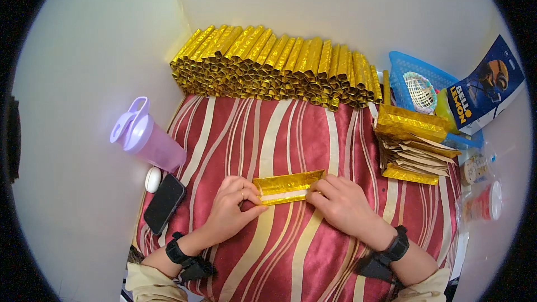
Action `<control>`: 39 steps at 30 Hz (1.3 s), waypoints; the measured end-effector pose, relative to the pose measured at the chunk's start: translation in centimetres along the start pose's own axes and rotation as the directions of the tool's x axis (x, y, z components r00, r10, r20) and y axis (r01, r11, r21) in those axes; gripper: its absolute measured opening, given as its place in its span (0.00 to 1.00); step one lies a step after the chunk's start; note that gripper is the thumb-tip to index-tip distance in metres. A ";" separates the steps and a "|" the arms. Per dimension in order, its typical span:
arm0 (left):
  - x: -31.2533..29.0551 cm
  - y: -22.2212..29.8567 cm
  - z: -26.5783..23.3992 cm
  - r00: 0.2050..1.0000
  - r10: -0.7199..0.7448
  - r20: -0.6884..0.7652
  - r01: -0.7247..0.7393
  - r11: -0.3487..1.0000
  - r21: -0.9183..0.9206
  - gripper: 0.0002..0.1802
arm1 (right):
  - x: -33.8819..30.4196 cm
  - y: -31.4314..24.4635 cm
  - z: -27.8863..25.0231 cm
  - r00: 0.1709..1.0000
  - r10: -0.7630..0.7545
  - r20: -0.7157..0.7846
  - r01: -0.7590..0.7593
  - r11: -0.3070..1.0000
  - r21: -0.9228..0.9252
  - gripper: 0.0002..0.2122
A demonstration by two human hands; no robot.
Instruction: The person is folding gold colored paper into small rectangular packets.
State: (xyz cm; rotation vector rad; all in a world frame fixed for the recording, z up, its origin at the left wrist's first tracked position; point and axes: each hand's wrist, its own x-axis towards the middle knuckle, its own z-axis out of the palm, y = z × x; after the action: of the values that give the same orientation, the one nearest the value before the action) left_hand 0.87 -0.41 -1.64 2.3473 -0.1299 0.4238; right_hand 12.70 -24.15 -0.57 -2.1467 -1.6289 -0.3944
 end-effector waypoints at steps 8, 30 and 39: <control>-0.3 0.4 -0.2 0.996 -0.080 0.026 0.080 0.997 -0.003 0.08 | 0.5 -0.3 0.3 0.977 0.207 0.058 -0.215 0.958 0.193 0.07; 0.2 0.6 0.4 0.984 -0.167 -0.064 0.176 0.968 0.177 0.10 | 1.3 -0.7 0.0 0.931 0.352 0.093 -0.364 0.892 0.268 0.07; 0.3 0.7 0.4 0.982 -0.179 -0.065 0.187 0.967 0.171 0.11 | 1.3 -0.6 0.3 0.925 0.371 0.077 -0.379 0.905 0.192 0.10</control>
State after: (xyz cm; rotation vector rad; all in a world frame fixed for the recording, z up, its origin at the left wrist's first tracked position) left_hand 1.17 -1.16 -1.38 2.4936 0.1534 0.4153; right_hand 12.48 -22.76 -0.11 -2.2502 -1.1727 -0.0632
